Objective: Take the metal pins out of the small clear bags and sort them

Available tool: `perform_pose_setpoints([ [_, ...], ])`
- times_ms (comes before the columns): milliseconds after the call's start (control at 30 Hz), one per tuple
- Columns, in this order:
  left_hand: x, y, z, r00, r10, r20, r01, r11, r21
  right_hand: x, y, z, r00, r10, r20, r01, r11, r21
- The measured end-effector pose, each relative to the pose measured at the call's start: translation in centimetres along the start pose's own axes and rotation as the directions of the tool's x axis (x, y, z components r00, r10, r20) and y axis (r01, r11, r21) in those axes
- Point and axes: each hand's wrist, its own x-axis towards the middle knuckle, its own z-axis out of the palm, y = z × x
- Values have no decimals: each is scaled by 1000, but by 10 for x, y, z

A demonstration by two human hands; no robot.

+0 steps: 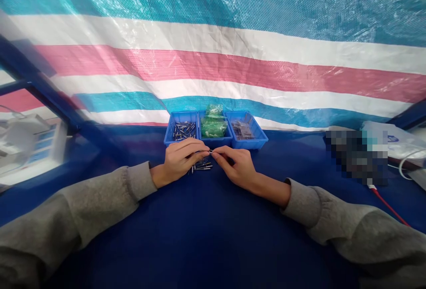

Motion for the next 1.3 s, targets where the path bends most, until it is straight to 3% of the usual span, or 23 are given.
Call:
perform_pose_setpoints([
  [233, -5, 1, 1, 985, -169, -18, 168, 984, -64, 0, -1, 0, 1000, 18, 13, -18, 1000, -14],
  [400, -7, -2, 0, 994, -104, 24, 103, 994, 29, -2, -1, 0, 999, 31, -31, -32, 999, -24],
  [900, -4, -2, -1, 997, -16, 77, 12, 998, 63, -2, -1, -1, 999, 31, -38, -31, 999, -6],
  [1300, -3, -2, 0, 1000, -4, 14, 4, 999, 53, -2, -2, -2, 998, 45, -38, -45, 999, 3],
])
